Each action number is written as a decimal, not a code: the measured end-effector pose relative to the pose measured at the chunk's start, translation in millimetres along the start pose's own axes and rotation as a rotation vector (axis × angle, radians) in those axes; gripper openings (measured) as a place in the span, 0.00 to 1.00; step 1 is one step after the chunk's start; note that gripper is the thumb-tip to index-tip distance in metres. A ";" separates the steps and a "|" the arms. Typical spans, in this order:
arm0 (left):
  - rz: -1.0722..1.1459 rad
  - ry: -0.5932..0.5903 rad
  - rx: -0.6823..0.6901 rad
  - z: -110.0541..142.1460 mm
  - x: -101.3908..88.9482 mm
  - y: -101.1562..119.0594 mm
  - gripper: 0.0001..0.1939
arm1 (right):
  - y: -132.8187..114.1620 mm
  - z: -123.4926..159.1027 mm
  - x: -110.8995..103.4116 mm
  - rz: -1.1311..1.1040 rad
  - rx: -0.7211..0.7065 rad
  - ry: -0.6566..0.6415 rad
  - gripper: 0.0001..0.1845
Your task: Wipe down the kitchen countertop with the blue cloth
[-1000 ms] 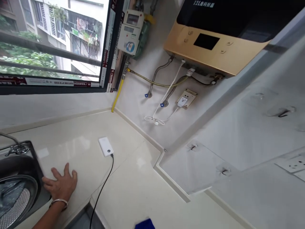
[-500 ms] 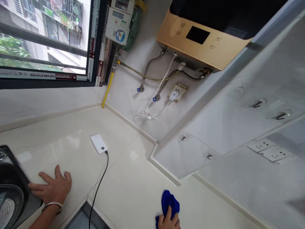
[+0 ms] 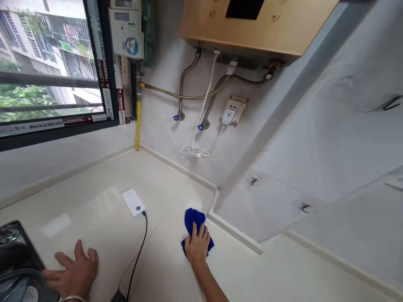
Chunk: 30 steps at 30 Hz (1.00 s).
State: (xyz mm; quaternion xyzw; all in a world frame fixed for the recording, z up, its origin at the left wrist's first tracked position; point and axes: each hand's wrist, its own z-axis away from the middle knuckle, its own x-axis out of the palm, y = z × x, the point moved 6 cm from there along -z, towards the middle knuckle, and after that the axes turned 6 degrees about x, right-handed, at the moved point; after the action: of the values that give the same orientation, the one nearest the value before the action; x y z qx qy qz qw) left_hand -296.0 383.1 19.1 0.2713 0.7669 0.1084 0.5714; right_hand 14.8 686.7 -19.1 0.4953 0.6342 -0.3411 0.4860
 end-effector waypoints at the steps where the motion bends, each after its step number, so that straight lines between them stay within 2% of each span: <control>1: -0.038 0.019 0.022 -0.3 -0.4 0.4 0.36 | -9.1 -8.7 0.6 -0.012 -0.010 -0.010 0.32; 10: -0.257 0.060 0.083 1.7 0.8 -0.2 0.32 | -78.3 -93.9 14.6 -0.100 -0.046 -0.052 0.33; 18: -0.391 -0.014 0.107 -1.6 11.4 -10.8 0.28 | -141.3 -156.3 24.6 -0.159 -0.033 -0.062 0.33; 24: -0.406 -0.103 0.034 -3.5 7.6 -6.7 0.27 | -204.8 -176.6 22.1 -0.256 -0.119 -0.003 0.31; 30: -0.392 -0.172 -0.017 -4.9 4.6 -7.1 0.27 | -277.1 -170.8 11.3 -0.423 -0.399 -0.046 0.33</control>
State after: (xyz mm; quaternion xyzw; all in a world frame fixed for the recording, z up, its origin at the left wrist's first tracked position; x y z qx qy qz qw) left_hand -303.6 380.4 13.5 0.1205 0.7524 -0.0217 0.6472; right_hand -299.1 769.4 6.9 0.2388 0.7667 -0.3143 0.5063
